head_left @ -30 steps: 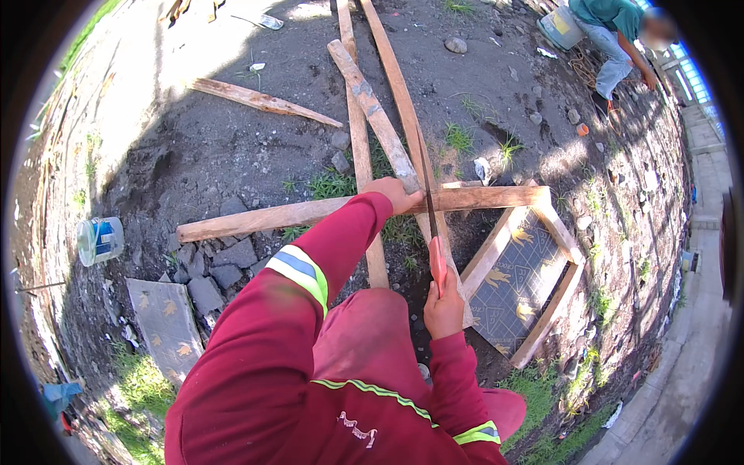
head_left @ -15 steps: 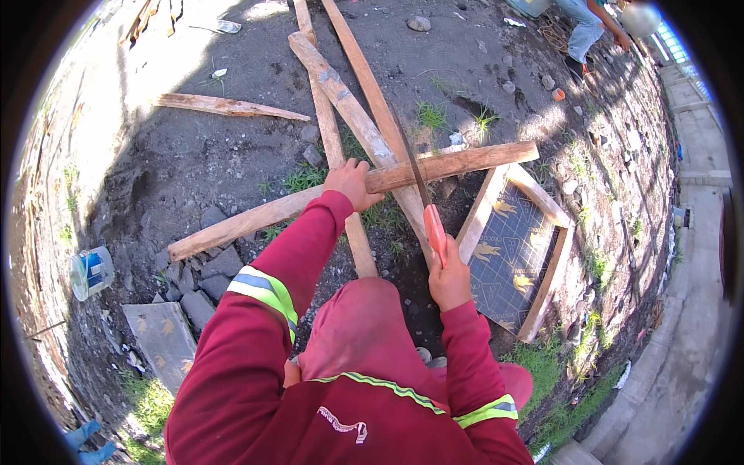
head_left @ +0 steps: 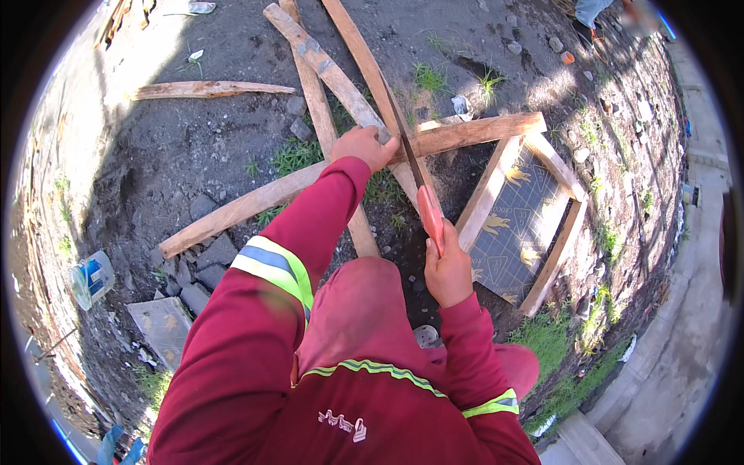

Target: The person hammers nails into wooden planks to form a rectangular frame around a patterned tile. They then use a hand saw to cut a wooden plank and fit it into the frame.

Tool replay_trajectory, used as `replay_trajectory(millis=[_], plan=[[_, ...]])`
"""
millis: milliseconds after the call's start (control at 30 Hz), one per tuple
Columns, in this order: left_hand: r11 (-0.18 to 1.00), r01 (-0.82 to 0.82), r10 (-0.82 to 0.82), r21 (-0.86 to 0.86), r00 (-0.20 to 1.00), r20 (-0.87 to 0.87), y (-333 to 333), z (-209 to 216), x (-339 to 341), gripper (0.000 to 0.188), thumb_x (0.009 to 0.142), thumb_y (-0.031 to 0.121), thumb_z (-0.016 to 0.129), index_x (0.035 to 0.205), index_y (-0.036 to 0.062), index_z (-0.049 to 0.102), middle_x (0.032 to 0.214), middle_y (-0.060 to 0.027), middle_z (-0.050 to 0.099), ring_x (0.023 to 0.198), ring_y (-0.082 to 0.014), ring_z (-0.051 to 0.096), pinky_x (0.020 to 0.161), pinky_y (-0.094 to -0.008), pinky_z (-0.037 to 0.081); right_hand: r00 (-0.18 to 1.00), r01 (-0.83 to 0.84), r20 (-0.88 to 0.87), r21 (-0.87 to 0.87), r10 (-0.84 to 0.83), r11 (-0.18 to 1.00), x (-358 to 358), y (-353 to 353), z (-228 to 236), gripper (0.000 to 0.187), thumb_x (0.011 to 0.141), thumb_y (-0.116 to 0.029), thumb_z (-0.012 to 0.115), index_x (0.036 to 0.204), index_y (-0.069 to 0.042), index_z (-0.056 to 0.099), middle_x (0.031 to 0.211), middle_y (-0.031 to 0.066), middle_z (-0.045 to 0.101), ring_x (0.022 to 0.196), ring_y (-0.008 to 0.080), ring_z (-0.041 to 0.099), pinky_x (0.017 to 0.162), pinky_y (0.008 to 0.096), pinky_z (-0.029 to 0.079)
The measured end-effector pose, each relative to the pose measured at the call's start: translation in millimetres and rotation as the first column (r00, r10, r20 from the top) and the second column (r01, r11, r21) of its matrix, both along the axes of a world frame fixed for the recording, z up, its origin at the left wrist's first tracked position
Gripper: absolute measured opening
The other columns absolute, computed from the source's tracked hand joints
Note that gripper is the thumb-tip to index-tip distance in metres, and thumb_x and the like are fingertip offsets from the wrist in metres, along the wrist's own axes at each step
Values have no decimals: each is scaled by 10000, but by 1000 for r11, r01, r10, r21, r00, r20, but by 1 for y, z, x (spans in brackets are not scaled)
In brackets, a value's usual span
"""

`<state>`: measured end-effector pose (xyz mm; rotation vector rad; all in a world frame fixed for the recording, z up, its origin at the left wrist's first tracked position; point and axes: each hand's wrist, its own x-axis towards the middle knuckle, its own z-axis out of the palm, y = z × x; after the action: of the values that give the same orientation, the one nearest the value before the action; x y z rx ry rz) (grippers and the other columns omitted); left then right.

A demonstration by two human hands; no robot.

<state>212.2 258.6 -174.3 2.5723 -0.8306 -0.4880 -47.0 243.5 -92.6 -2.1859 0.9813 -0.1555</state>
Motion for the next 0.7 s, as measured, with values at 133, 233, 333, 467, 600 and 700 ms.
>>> replay_trajectory(millis=[133, 233, 333, 467, 600, 700], plan=[[1000, 19, -18, 12, 1000, -18, -1, 1, 2, 563, 854, 594, 505, 877, 64, 696, 918, -154, 667, 903, -327, 653, 805, -436, 522, 1000, -4, 4, 24, 3, 1000, -33, 16, 32, 420, 928, -128, 560, 1327, -61, 447, 946, 301, 638, 863, 479, 627, 697, 494, 506], [1000, 12, -11, 5, 999, -47, 0, 2, 0, 557, 845, 561, 507, 972, 57, 706, 979, -173, 671, 942, -334, 655, 839, -440, 523, 1000, -13, -19, -9, 13, 1000, -42, 21, 52, 412, 928, -125, 561, 1316, -46, 452, 945, 304, 638, 870, 484, 624, 691, 489, 510], [1000, 25, -24, 11, 999, -26, 1, 6, -1, 564, 850, 566, 507, 978, 52, 703, 979, -182, 666, 943, -334, 654, 840, -444, 522, 998, -19, -61, -20, 18, 1000, -14, 9, 41, 385, 916, -124, 564, 1278, -44, 461, 875, 295, 638, 805, 490, 618, 665, 534, 490], [1000, 14, -14, -12, 1000, -20, 3, 10, -2, 565, 857, 559, 511, 984, 40, 698, 976, -191, 661, 940, -341, 653, 842, -447, 521, 997, -45, -70, -71, 40, 996, 33, -13, 9, 361, 921, -117, 559, 1263, -50, 463, 879, 304, 634, 841, 501, 613, 671, 532, 489], [1000, 23, -23, -21, 999, -25, 3, 5, -3, 547, 859, 539, 519, 960, 31, 695, 963, -191, 661, 931, -347, 654, 836, -452, 521, 999, -44, -8, -51, 44, 998, -6, 8, 36, 396, 913, -112, 563, 1290, -56, 458, 854, 278, 646, 776, 472, 630, 647, 529, 501], [997, 9, -6, -71, 999, 36, 2, -2, -3, 505, 877, 501, 509, 919, 31, 689, 929, -189, 664, 912, -350, 655, 818, -461, 522, 998, -55, -26, -59, 54, 997, -39, 20, 57, 423, 917, -101, 561, 1323, -54, 451, 905, 290, 645, 826, 468, 638, 676, 504, 514]])
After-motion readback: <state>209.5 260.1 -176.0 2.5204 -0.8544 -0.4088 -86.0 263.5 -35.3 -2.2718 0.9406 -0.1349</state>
